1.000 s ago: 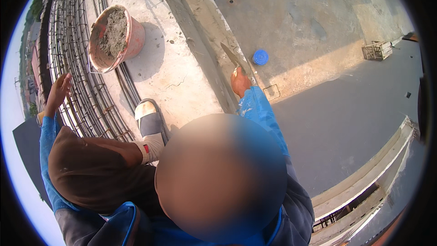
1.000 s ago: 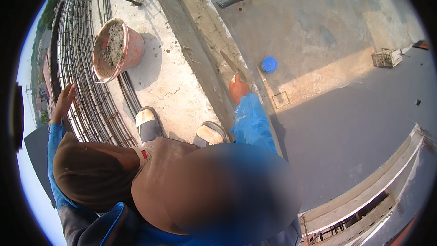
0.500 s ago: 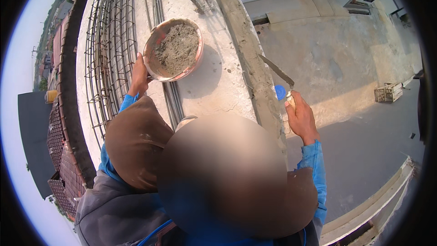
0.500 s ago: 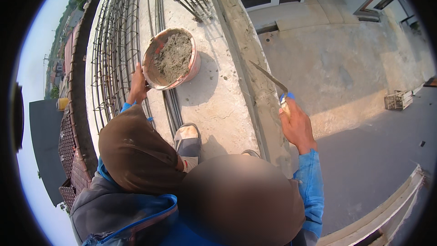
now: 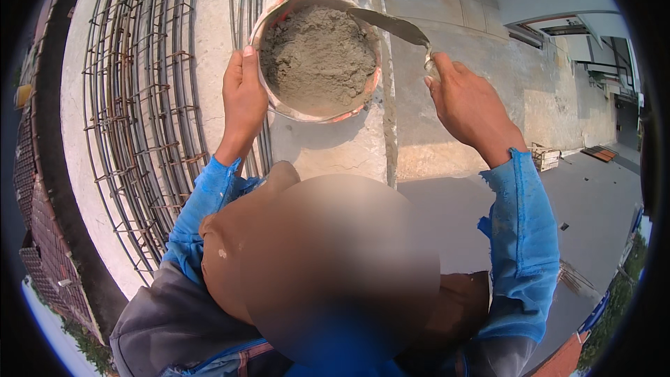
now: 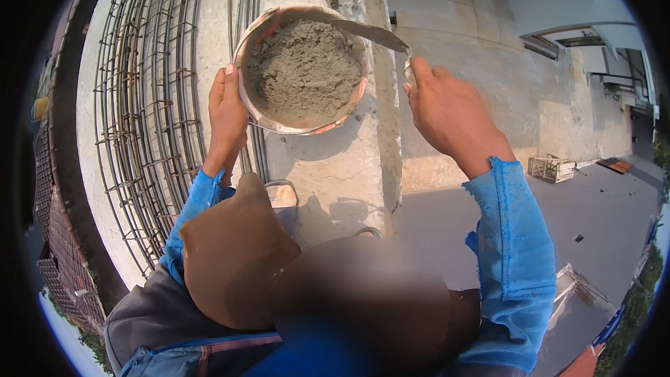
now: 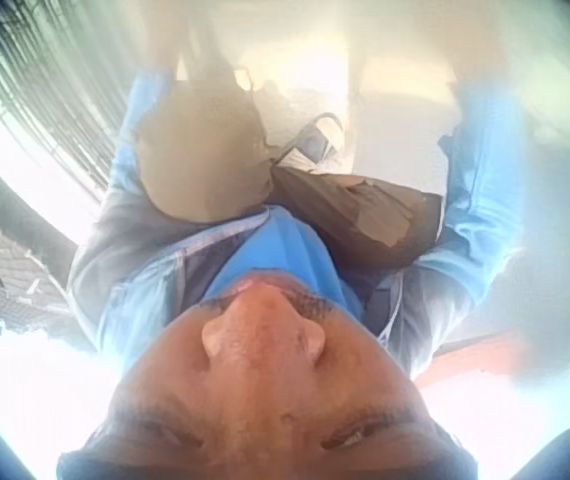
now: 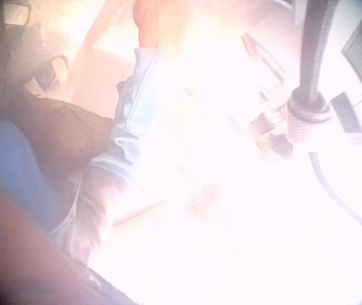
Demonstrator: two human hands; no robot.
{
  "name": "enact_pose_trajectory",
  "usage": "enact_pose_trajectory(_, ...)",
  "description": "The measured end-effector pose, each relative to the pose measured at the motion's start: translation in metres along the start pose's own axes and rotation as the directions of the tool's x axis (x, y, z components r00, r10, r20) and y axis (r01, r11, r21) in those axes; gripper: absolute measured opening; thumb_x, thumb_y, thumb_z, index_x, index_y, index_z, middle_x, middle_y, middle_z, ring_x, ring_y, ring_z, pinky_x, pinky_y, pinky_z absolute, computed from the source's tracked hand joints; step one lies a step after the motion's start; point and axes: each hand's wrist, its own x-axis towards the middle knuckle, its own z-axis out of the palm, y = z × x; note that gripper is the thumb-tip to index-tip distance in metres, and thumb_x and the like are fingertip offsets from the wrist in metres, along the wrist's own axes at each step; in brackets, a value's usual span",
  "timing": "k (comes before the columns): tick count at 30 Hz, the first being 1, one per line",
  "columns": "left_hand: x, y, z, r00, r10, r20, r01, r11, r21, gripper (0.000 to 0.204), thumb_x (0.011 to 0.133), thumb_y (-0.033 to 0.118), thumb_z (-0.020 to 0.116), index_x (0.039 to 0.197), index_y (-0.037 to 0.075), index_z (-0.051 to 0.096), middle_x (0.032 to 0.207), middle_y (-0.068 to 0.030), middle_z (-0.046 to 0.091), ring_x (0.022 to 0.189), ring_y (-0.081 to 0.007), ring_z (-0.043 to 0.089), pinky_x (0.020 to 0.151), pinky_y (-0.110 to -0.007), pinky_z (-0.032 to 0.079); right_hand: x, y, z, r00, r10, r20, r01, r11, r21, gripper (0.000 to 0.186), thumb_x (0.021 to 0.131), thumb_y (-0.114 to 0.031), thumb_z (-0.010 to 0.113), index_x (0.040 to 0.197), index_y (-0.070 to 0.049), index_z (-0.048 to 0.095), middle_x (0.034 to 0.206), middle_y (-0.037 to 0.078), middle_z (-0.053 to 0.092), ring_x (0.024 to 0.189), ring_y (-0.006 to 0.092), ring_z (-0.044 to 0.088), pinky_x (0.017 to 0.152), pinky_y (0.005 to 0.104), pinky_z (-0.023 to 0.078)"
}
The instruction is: The person scoops cement from a bucket using a trowel and applies it to a concrete ledge. They repeatedly smooth the surface along the edge of the ledge.
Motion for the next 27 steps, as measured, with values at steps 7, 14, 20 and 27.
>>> enact_pose_trajectory(7,-0.010,-0.007,0.014,0.999,-0.005,-0.039,0.008,0.996,0.086,0.035,0.118,0.033,0.047,0.101,0.005,0.062,0.089,0.0044,0.056,0.084,-0.0029,0.045,0.079,-0.022,0.042,-0.033,-0.089,0.068,0.916,0.112,0.386,-0.297,0.836,0.461,0.030,0.110,-0.021,0.047,0.120,0.006,0.037,0.101,0.039,0.065,0.094,0.0559,0.066,0.084,0.0607,0.053)
enact_pose_trajectory(14,0.005,-0.005,0.021,0.994,0.105,-0.008,-0.103,0.990,0.096,0.040,0.117,0.035,0.049,0.089,0.007,0.056,0.071,0.0069,0.039,0.065,-0.0030,0.031,0.056,-0.025,0.029,-0.060,-0.134,0.091,0.916,0.132,0.378,-0.302,0.848,0.435,0.034,0.108,-0.019,0.049,0.125,0.010,0.041,0.114,0.040,0.060,0.099,0.0526,0.066,0.086,0.0588,0.053)
enact_pose_trajectory(20,0.009,0.000,0.019,0.978,0.166,0.126,-0.194,0.948,0.252,0.046,0.116,0.037,0.049,0.084,0.004,0.053,0.068,-0.0001,0.040,0.064,-0.0073,0.034,0.057,-0.031,0.034,-0.051,-0.137,0.050,0.959,0.022,0.284,-0.132,0.917,0.376,0.038,0.107,-0.018,0.050,0.134,0.008,0.043,0.111,0.030,0.065,0.090,0.0492,0.071,0.079,0.0564,0.058)
enact_pose_trajectory(27,0.017,0.006,0.015,0.966,0.190,0.175,-0.235,0.929,0.287,0.048,0.116,0.038,0.049,0.084,0.003,0.055,0.067,-0.0011,0.040,0.065,-0.0097,0.036,0.058,-0.032,0.036,-0.007,-0.106,0.070,0.987,0.152,-0.047,-0.139,0.968,0.207,0.029,0.101,-0.009,0.056,0.123,0.008,0.047,0.103,0.030,0.066,0.082,0.0503,0.070,0.071,0.0566,0.058)
